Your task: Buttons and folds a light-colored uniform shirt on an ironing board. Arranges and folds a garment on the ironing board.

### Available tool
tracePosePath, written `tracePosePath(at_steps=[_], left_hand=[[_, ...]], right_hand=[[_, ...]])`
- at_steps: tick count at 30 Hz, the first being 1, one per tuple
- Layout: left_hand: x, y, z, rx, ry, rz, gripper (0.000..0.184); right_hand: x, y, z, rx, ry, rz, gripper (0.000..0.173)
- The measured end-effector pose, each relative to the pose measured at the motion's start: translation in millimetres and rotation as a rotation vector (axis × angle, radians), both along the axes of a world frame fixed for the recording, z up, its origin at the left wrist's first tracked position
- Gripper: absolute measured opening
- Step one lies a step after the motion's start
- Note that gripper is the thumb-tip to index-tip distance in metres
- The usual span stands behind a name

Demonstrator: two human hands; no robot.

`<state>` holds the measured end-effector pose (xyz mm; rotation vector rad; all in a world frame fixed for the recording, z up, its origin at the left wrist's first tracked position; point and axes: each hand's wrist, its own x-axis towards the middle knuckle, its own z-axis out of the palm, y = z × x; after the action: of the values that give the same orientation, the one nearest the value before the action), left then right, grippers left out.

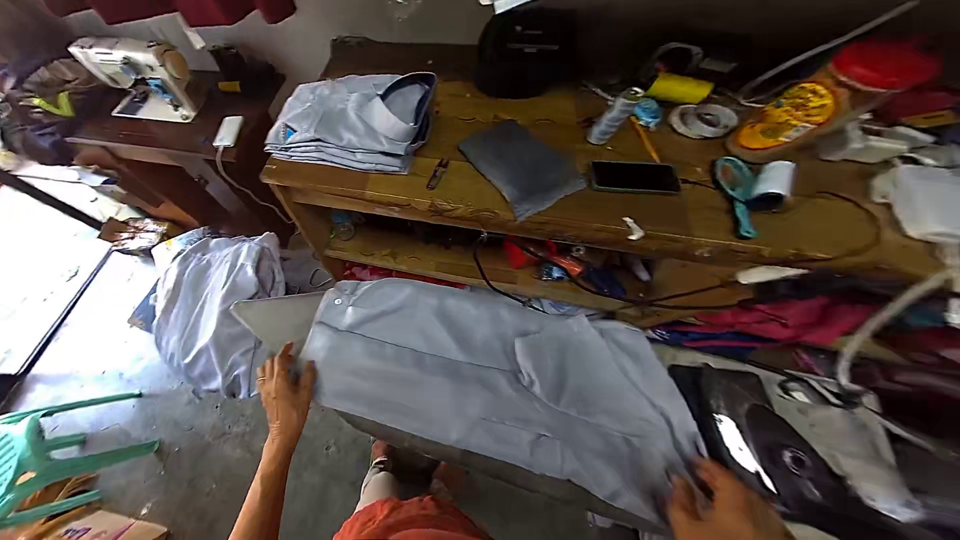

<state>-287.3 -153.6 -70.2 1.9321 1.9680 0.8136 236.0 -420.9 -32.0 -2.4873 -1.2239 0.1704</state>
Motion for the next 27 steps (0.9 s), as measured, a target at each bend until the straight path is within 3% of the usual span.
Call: tracePosePath(at_steps=[2,4,7,10,12,15,18,20,24,26,27], left_hand=[[23.4,10.8,3.6,0.197,0.137,-0.124,0.046],[34.3,23.5,-12.6,0.162,0.216,-0.279,0.047],[37.2,34.4,-35.6,0.064,0.217,-0.3,0.051],[85.6,26.1,-8.9,0.148,0.06,-0.19,0.044],[144.1,18.0,13.8,0.054,-0.049,-0.27,0.038],[237.2,15.0,33.8,-0.067,0.057,-0.454,0.04],[284.2,23.8,33.6,-0.205,0.122,-0.526,0.046],[271.8,24.3,21.7,-0.207,0.081,-0.605,0.045],[171.7,-3.4,0.2,0.058,0.207,-0.724,0.038],[103.4,-1.4,-5.2,0.002,0.27,-0.566,0.041],[72.1,5.7,-5.2,-0.07,0.204,-0.414,0.04]], right_hand=[[-10.0,27.9,-11.0,0.163,-0.1,0.136,0.038],[-10.3,49.9,-31.6,0.245,-0.072,0.257,0.035],[8.5,54.6,-69.9,0.255,-0.01,0.274,0.032],[8.2,59.9,-58.6,0.285,0.003,0.264,0.033],[-0.1,65.6,-38.0,0.324,0.06,0.252,0.031],[-3.0,73.8,-19.2,0.236,0.497,0.202,0.026],[12.9,77.7,-19.0,0.103,1.016,0.078,0.024],[24.5,77.1,-22.3,0.079,1.156,0.026,0.026],[28.3,74.0,-41.6,0.161,1.222,0.027,0.029],[27.7,72.0,-51.4,0.204,1.245,0.042,0.028],[27.9,71.7,-53.0,0.217,1.257,0.042,0.027]])
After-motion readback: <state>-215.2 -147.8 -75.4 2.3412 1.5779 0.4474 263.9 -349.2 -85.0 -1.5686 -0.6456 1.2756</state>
